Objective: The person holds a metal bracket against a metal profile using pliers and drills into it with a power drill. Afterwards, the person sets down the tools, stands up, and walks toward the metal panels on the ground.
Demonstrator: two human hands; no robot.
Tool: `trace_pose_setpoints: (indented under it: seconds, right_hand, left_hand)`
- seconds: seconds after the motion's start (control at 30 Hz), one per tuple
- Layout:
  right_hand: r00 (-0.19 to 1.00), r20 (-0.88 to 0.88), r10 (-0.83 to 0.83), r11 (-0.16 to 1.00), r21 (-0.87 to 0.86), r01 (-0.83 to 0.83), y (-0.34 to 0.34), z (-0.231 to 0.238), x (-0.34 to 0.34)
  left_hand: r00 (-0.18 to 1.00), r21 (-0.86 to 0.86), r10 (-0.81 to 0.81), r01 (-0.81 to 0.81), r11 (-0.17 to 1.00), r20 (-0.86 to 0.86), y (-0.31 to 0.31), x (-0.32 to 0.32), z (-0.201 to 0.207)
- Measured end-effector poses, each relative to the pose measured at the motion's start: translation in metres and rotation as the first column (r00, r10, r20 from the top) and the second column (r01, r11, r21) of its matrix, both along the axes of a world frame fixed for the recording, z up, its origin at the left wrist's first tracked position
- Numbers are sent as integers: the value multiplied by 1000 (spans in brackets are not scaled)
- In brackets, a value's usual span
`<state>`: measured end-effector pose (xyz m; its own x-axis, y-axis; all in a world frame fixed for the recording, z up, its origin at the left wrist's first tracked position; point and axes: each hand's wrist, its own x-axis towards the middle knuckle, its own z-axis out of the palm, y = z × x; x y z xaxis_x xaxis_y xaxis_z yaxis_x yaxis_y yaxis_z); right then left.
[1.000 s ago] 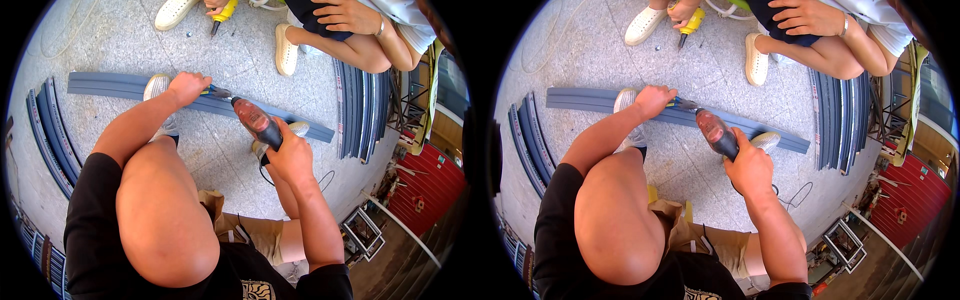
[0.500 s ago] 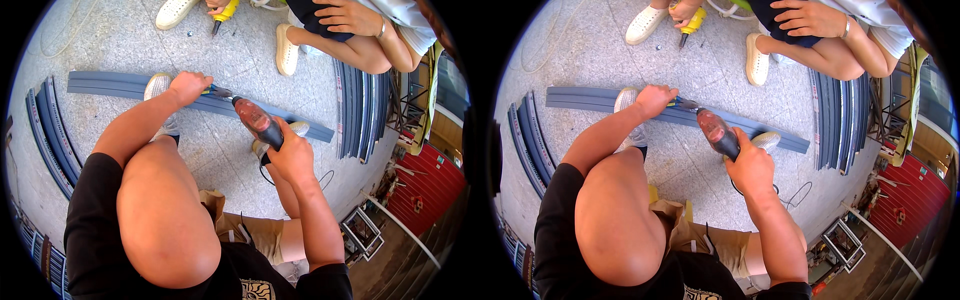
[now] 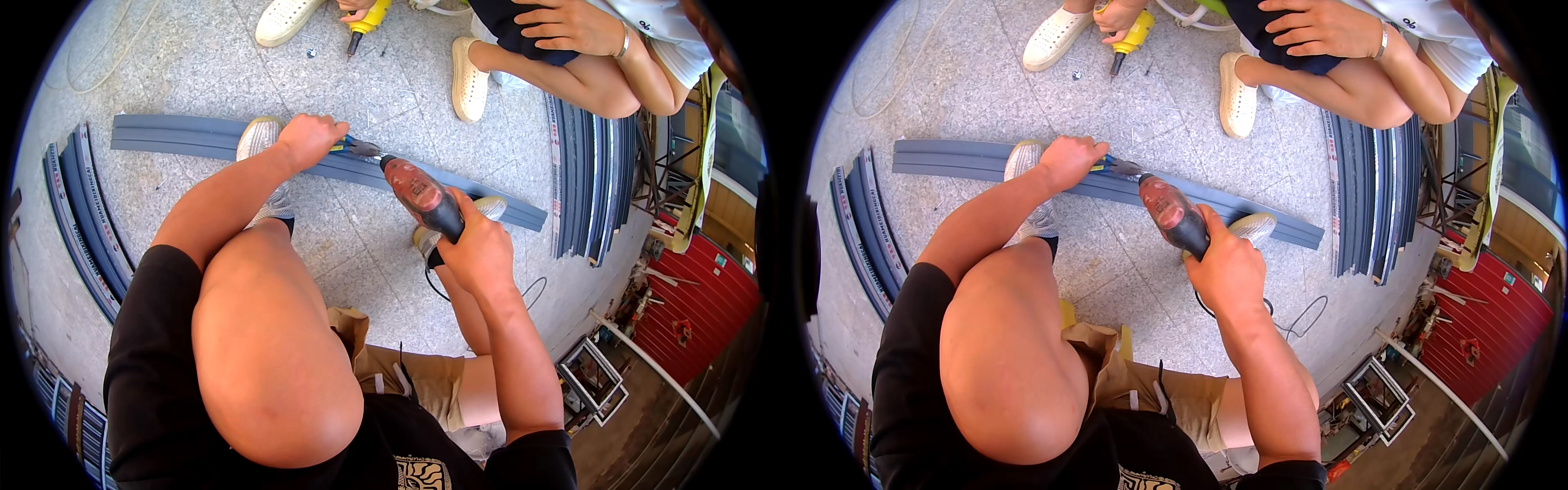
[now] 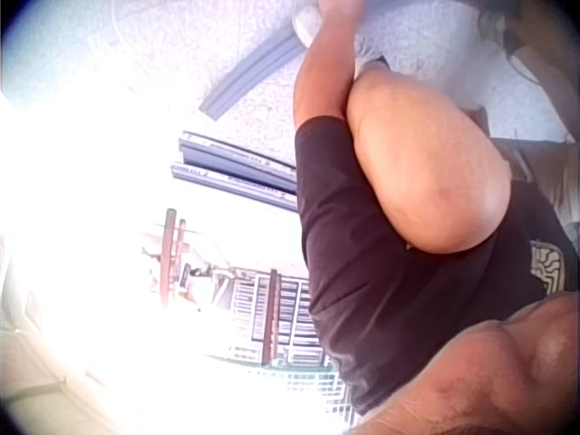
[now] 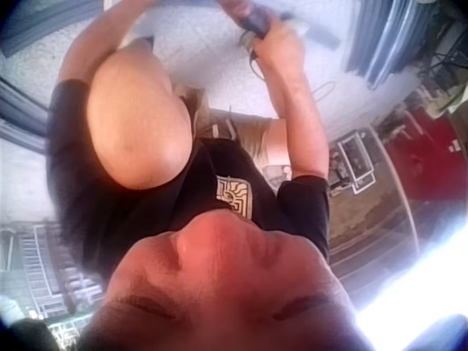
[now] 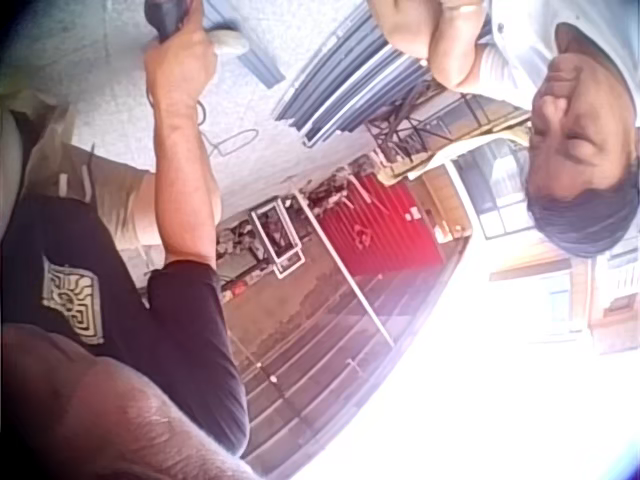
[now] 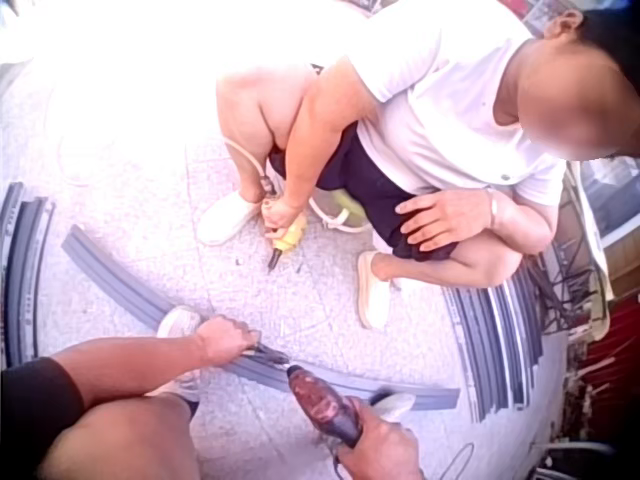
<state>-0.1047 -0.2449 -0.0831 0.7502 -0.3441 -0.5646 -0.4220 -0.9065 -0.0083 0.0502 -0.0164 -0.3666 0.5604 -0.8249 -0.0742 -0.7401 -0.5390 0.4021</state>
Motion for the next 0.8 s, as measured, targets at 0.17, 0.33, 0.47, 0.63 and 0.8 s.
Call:
trace_pose_setpoints:
  seconds: [0.17,0.33,0.47,0.63,0.8]
  right_hand:
    - [1000,-2,-4,1000,-3,4,2,2,2]
    - [1000,8,-14,1000,3,14,-2,1,1]
    - [1000,10,-6,1000,5,6,-2,1,1]
    - [1000,-4,19,1000,-7,-19,-2,1,3]
    - [999,-2,40,999,13,-40,0,-9,4]
  left_hand:
    - [1000,-1,9,-9,1000,9,0,0,-2]
    - [1000,-3,9,-9,1000,5,-1,-1,-1]
    - [1000,-10,11,-11,1000,2,-1,0,-2]
    - [1000,-2,8,-8,1000,0,0,0,-1]
    - [1000,7,10,-10,1000,-4,2,0,-1]
